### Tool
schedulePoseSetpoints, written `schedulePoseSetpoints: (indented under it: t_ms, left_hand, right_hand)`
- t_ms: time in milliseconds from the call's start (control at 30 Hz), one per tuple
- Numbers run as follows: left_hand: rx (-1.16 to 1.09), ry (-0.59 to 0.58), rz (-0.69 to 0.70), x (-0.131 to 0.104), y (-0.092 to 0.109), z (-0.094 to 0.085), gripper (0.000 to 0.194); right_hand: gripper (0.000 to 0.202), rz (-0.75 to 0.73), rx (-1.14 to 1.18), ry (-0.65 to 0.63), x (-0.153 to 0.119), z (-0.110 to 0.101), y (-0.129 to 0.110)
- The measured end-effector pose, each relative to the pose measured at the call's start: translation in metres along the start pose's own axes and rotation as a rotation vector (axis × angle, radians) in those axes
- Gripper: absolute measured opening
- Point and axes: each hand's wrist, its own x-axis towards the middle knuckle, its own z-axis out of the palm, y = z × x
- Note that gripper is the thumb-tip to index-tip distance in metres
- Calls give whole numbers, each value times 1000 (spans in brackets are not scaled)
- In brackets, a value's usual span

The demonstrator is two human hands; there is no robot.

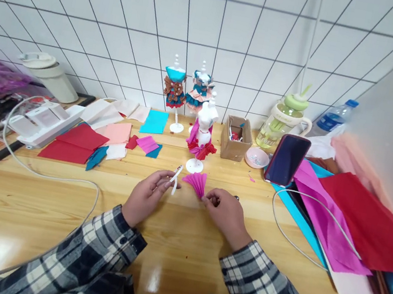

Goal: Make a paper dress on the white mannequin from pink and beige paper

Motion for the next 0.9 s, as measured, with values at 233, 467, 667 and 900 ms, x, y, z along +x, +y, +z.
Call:
schedulePoseSetpoints:
  t_ms: [233, 467, 667, 900]
  left_hand:
    - [-339, 148, -49, 13, -2, 36, 28]
    - [-268, -2, -43, 7, -8, 43, 34]
    - [-325, -21, -129, 4, -10, 41, 27]
    - [-683, -61, -228, 2, -13, 43, 43]
  right_hand:
    - [16, -174, 76, 223, 2, -21, -34]
    - [24, -102, 476, 103, 2, 7, -44]
    - [13, -37, 659, 58, -10, 20, -39]
    - [23, 77, 910, -45, -11, 25, -41]
